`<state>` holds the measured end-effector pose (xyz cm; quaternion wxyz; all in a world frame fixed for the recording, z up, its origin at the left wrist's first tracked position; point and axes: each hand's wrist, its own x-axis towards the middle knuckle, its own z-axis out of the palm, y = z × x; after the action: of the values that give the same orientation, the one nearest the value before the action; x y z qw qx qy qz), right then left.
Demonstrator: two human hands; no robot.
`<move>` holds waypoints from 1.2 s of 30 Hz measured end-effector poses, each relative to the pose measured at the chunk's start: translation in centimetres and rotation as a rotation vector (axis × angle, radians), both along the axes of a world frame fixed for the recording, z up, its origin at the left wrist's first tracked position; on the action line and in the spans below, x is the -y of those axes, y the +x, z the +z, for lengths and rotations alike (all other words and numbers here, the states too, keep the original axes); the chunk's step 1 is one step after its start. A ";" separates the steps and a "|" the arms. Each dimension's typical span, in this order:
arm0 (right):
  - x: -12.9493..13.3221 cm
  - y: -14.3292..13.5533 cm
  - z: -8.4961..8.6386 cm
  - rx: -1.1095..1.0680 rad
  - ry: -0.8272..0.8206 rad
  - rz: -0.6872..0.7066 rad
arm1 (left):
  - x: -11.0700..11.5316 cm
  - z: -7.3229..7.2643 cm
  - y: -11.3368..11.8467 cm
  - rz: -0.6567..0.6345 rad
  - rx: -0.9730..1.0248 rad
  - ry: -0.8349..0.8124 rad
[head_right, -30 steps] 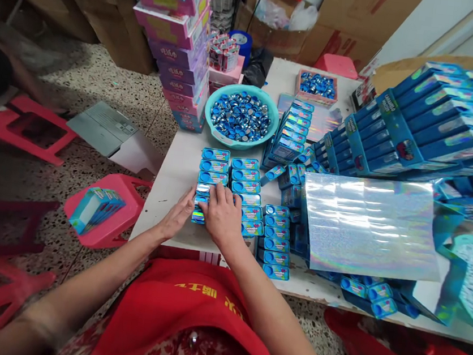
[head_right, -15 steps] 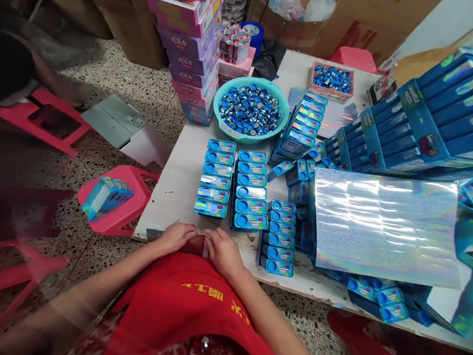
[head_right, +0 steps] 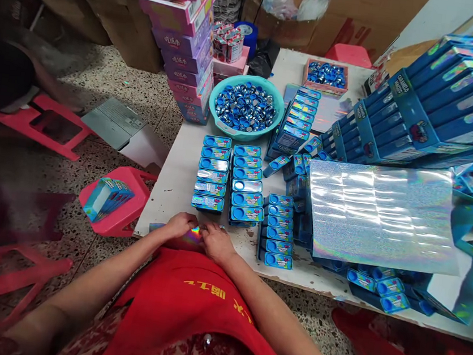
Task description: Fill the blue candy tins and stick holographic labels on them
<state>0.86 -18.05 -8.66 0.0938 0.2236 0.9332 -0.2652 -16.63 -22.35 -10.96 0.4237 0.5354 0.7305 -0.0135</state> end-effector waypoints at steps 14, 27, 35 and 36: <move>-0.4 0.8 5.7 -0.180 -0.062 -0.163 | 0.4 0.2 0.3 0.014 -0.066 0.081; -4.7 -1.6 13.4 -0.630 -0.408 -0.634 | -0.3 12.6 0.2 0.520 0.735 0.430; -8.1 -6.2 11.4 -0.735 -0.465 -0.920 | -6.5 13.0 -4.5 0.470 0.574 0.602; -8.4 -6.6 11.4 -0.748 -0.453 -0.941 | -7.1 13.0 -4.9 0.457 0.589 0.599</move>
<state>-5.79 -9.62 2.71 -0.3193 0.4761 0.6259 -0.5288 -21.49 -15.29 2.00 0.4321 0.4407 0.6500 0.4434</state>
